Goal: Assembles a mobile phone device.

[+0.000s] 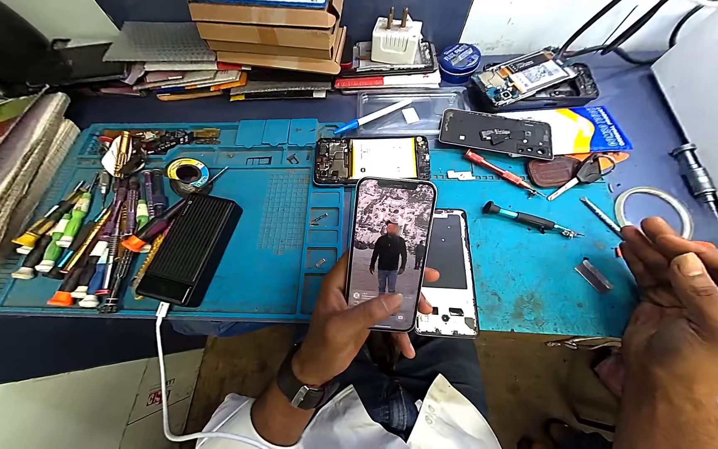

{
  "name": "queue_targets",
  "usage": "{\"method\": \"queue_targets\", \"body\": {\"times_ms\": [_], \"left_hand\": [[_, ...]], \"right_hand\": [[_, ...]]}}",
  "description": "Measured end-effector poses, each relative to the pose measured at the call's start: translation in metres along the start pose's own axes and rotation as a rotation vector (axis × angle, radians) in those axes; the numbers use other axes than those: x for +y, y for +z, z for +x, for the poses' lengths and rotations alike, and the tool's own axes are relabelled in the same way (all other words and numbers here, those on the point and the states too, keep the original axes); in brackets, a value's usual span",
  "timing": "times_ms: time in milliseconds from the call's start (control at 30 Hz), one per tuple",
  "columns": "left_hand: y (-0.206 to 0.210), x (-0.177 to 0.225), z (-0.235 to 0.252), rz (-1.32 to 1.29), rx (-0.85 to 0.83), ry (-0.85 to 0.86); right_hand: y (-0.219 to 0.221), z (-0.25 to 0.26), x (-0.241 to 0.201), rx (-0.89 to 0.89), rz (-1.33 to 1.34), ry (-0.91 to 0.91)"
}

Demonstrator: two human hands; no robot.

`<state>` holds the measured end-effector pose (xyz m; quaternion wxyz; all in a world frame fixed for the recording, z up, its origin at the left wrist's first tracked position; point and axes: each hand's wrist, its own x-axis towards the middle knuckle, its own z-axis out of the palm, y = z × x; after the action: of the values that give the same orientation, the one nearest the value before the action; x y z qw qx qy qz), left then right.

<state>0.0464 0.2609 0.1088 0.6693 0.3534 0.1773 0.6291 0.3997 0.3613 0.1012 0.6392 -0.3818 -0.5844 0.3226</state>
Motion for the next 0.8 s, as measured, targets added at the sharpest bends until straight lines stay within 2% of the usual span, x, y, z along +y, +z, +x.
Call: {"method": "queue_targets", "body": {"times_ms": [233,500,800], "left_hand": [[0.0031,0.0007,0.0003,0.056,0.033,-0.005],[-0.0015,0.0025,-0.0012,-0.141,0.017,-0.041],[-0.0012,0.0005,0.0,-0.057,0.01,0.007]], "right_hand": [[-0.0004,0.0002,0.0013,-0.003,0.009,-0.008],[-0.0008,-0.0006,0.0012,0.003,0.003,-0.001],[-0.0003,-0.0005,0.0013,0.005,0.003,-0.001]]}}
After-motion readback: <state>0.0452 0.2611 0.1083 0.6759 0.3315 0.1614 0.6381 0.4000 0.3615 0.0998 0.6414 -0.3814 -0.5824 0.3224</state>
